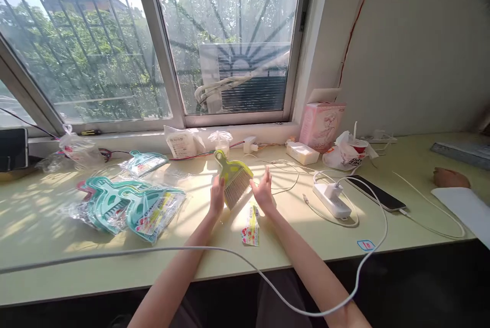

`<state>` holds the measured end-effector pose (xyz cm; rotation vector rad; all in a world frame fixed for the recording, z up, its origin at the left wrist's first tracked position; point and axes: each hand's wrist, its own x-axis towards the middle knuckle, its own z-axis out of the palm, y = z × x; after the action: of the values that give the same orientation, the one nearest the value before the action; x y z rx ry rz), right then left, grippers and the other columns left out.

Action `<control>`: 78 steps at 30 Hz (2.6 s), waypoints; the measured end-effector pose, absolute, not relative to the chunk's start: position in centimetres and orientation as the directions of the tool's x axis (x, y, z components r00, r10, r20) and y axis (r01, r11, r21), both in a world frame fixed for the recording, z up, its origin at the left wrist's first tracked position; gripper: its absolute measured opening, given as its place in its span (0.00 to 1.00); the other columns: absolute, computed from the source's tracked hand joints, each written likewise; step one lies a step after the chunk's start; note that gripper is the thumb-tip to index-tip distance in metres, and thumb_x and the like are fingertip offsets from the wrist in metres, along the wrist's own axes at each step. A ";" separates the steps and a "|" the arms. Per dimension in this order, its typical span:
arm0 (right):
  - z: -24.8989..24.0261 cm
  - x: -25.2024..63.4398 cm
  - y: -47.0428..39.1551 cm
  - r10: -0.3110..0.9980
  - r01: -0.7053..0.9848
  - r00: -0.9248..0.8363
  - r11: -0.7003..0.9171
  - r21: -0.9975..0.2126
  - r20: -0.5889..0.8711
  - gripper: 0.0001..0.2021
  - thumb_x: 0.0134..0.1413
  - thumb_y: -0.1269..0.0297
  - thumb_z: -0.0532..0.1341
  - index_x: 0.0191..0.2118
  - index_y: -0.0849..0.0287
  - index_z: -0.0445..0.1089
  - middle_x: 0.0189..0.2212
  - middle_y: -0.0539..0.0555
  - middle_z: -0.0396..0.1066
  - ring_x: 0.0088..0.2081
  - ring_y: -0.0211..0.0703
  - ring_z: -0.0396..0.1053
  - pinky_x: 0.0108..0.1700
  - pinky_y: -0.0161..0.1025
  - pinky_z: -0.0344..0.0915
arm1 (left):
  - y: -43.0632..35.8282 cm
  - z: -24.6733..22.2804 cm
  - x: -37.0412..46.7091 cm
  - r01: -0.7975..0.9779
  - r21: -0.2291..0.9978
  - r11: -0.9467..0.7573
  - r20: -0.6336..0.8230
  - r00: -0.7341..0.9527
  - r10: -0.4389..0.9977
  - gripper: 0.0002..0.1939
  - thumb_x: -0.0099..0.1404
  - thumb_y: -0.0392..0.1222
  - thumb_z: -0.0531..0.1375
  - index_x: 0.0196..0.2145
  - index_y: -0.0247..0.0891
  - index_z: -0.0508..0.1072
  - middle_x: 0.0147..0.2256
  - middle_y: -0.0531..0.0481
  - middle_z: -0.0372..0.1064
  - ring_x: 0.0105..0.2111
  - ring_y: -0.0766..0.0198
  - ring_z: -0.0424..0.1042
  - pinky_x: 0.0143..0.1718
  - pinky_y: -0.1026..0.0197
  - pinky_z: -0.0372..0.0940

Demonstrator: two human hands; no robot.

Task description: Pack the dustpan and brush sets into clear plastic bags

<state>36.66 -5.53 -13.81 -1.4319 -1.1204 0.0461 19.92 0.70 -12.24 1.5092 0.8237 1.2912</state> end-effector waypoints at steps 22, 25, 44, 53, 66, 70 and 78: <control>-5.9 44.4 -8.8 0.674 0.192 0.647 0.308 -0.932 0.356 0.23 0.47 0.49 0.71 0.42 0.50 0.60 0.26 0.44 0.69 0.30 0.44 0.71 0.34 0.39 0.67 | 6.6 -9.8 13.3 0.094 0.964 -0.247 0.265 -0.324 0.908 0.05 0.75 0.46 0.54 0.42 0.45 0.67 0.37 0.48 0.70 0.49 0.51 0.70 0.51 0.55 0.63; -6.2 46.2 -8.3 0.776 0.548 0.584 -0.159 -0.821 0.239 0.16 0.46 0.62 0.72 0.37 0.53 0.65 0.25 0.48 0.69 0.30 0.46 0.71 0.34 0.40 0.65 | 7.4 -10.3 13.0 0.169 0.980 -0.106 0.124 -0.099 0.987 0.04 0.68 0.39 0.61 0.36 0.44 0.68 0.33 0.48 0.70 0.50 0.47 0.71 0.53 0.52 0.63; -11.6 47.2 -7.4 0.770 0.776 0.570 -0.390 -0.495 0.287 0.06 0.58 0.69 0.67 0.32 0.56 0.82 0.49 0.63 0.80 0.60 0.59 0.71 0.60 0.50 0.62 | 7.8 -12.4 13.8 0.076 0.988 -0.138 0.135 0.043 0.990 0.09 0.54 0.34 0.69 0.32 0.43 0.74 0.27 0.48 0.73 0.44 0.45 0.79 0.56 0.45 0.67; -9.4 47.4 -7.2 0.625 0.280 0.692 0.230 -0.932 0.362 0.16 0.56 0.46 0.66 0.35 0.55 0.75 0.35 0.56 0.80 0.37 0.50 0.76 0.44 0.47 0.73 | 6.0 -9.8 13.4 -0.548 0.836 0.039 0.009 0.084 0.996 0.23 0.64 0.42 0.69 0.55 0.38 0.74 0.46 0.41 0.81 0.54 0.50 0.78 0.60 0.49 0.71; -9.8 35.2 -7.7 0.628 0.635 0.507 0.191 -0.748 0.590 0.09 0.71 0.58 0.57 0.44 0.50 0.73 0.46 0.59 0.79 0.50 0.54 0.73 0.55 0.51 0.70 | -1.1 -10.3 19.5 -0.287 0.956 -0.059 0.235 0.630 0.740 0.35 0.55 0.52 0.78 0.58 0.44 0.76 0.57 0.43 0.76 0.65 0.38 0.67 0.67 0.43 0.60; -8.9 36.3 -8.2 0.559 0.752 0.483 0.128 -0.646 0.674 0.05 0.67 0.60 0.64 0.46 0.49 0.76 0.60 0.60 0.74 0.64 0.60 0.64 0.67 0.60 0.59 | -0.8 -10.3 19.4 -0.296 0.953 -0.072 0.242 0.591 0.769 0.34 0.56 0.51 0.77 0.58 0.43 0.76 0.54 0.44 0.77 0.62 0.39 0.69 0.65 0.43 0.60; -8.7 38.4 -6.9 0.771 0.527 0.519 0.053 -0.848 0.370 0.16 0.61 0.45 0.67 0.42 0.52 0.82 0.36 0.55 0.83 0.43 0.54 0.78 0.45 0.44 0.71 | -0.2 -10.4 19.5 -0.233 0.947 -0.223 0.317 0.550 0.773 0.26 0.56 0.51 0.75 0.50 0.40 0.79 0.44 0.45 0.79 0.50 0.44 0.73 0.54 0.49 0.65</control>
<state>38.37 -6.87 -8.74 -1.6098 -1.1325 0.2647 19.53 -0.19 -10.39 1.5256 0.4800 0.9953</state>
